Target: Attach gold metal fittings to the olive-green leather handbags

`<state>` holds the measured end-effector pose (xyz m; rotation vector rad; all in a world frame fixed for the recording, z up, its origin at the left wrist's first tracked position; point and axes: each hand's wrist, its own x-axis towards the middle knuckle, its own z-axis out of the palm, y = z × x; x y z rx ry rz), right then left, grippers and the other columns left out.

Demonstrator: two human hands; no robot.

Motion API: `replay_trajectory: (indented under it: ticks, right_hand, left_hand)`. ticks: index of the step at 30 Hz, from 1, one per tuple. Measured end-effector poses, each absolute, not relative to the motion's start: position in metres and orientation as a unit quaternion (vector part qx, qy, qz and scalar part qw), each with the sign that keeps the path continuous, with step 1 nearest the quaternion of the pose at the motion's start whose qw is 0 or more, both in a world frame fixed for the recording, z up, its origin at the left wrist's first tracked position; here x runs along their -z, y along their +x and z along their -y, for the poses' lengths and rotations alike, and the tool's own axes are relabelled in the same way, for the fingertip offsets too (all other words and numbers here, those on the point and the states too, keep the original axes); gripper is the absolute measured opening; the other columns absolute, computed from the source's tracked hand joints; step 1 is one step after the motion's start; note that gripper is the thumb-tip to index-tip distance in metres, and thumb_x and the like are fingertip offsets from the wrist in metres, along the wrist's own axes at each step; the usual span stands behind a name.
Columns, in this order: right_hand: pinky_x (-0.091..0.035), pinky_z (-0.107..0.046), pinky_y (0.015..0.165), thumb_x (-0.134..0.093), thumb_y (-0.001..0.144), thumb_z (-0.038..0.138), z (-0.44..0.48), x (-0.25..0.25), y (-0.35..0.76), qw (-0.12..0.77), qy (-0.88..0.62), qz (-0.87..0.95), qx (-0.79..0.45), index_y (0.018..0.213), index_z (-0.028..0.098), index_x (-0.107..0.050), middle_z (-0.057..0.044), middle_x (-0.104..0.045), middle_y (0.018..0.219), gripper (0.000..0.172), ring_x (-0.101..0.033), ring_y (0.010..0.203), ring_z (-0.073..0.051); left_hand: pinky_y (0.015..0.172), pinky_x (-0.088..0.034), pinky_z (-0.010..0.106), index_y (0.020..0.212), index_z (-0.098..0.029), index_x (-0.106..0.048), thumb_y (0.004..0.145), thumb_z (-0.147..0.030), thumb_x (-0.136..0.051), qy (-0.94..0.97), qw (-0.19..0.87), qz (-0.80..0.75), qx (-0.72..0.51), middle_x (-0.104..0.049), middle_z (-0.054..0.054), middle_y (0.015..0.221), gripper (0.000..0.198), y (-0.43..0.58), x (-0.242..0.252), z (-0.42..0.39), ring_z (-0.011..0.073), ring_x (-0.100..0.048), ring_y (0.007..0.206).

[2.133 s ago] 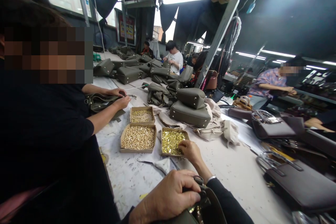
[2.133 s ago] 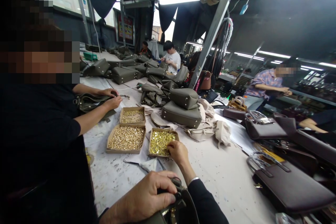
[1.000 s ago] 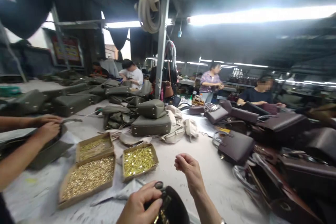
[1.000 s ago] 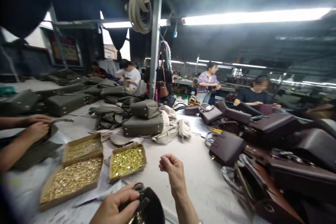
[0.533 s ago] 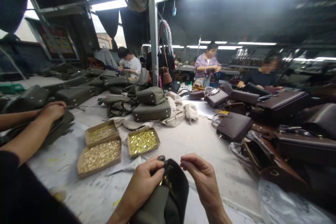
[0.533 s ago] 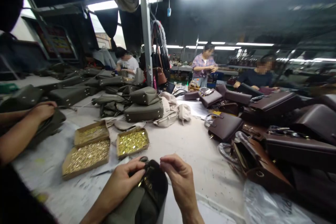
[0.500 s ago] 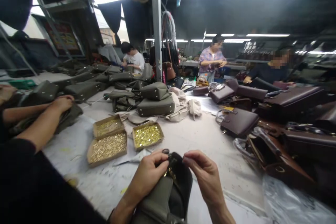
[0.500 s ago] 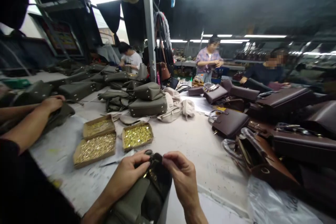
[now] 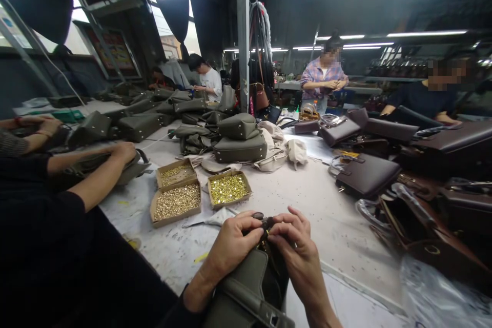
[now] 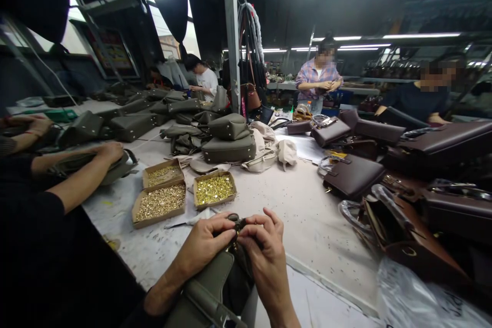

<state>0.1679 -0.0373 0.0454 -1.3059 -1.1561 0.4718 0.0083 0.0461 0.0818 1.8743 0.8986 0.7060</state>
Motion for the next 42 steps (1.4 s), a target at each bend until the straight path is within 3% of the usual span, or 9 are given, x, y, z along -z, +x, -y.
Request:
replay_trajectory:
  ticks: [6, 24, 33, 37, 40, 42]
  right_hand:
    - [-0.024, -0.056, 0.119, -0.075, 0.086, 0.041, 0.037, -0.044, 0.163, 0.631, -0.564, 0.473, -0.245, 0.08, 0.028, -0.075, -0.006, -0.072, 0.102, 0.015, -0.045, 0.131, -0.032]
    - [-0.021, -0.054, 0.121, -0.076, 0.083, 0.033, 0.036, -0.044, 0.162, 0.654, -0.544, 0.443, -0.284, 0.077, 0.025, -0.073, -0.004, -0.069, 0.095, 0.01, -0.053, 0.118, -0.029]
    - [-0.029, -0.048, 0.116, -0.073, 0.085, 0.032, 0.038, -0.05, 0.158, 0.645, -0.558, 0.447, -0.269, 0.076, 0.026, -0.071, -0.003, -0.068, 0.095, 0.011, -0.056, 0.112, -0.028]
    - [-0.036, -0.045, 0.11, -0.07, 0.088, 0.031, 0.038, -0.043, 0.156, 0.64, -0.568, 0.465, -0.227, 0.078, 0.026, -0.07, -0.003, -0.067, 0.097, 0.011, -0.058, 0.107, -0.026]
    - [-0.045, -0.04, 0.101, -0.068, 0.09, 0.024, 0.035, -0.035, 0.156, 0.642, -0.567, 0.501, -0.126, 0.088, 0.027, -0.069, -0.002, -0.068, 0.098, 0.004, -0.059, 0.104, -0.024]
    - [-0.047, -0.041, 0.1, -0.067, 0.09, 0.019, 0.033, -0.032, 0.156, 0.622, -0.56, 0.546, -0.036, 0.095, 0.029, -0.069, -0.002, -0.068, 0.098, 0.012, -0.059, 0.107, -0.024]
  left_hand:
    - [0.113, -0.043, 0.037, 0.097, -0.024, -0.084, 0.084, -0.022, -0.065, 0.75, 0.473, -0.362, -0.288, -0.078, 0.005, 0.114, 0.023, 0.006, -0.072, -0.046, 0.0259, -0.059, 0.13]
    - [0.114, -0.043, 0.037, 0.098, -0.027, -0.083, 0.085, -0.02, -0.063, 0.757, 0.478, -0.347, -0.281, -0.079, 0.003, 0.112, 0.026, 0.006, -0.078, -0.043, 0.0244, -0.057, 0.133]
    - [0.111, -0.048, 0.037, 0.102, -0.026, -0.083, 0.086, -0.022, -0.064, 0.762, 0.456, -0.353, -0.294, -0.077, 0.006, 0.118, 0.025, 0.002, -0.074, -0.04, 0.0248, -0.062, 0.127]
    - [0.113, -0.047, 0.036, 0.101, -0.028, -0.083, 0.089, -0.021, -0.061, 0.792, 0.424, -0.327, -0.293, -0.077, 0.004, 0.117, 0.026, 0.001, -0.075, -0.038, 0.0235, -0.063, 0.126]
    - [0.113, -0.047, 0.035, 0.099, -0.03, -0.083, 0.089, -0.02, -0.061, 0.815, 0.413, -0.301, -0.271, -0.078, 0.003, 0.116, 0.026, -0.003, -0.077, -0.04, 0.0235, -0.063, 0.126]
    - [0.112, -0.048, 0.034, 0.097, -0.03, -0.083, 0.089, -0.021, -0.062, 0.825, 0.414, -0.286, -0.257, -0.078, 0.003, 0.117, 0.024, -0.005, -0.078, -0.043, 0.0244, -0.062, 0.128]
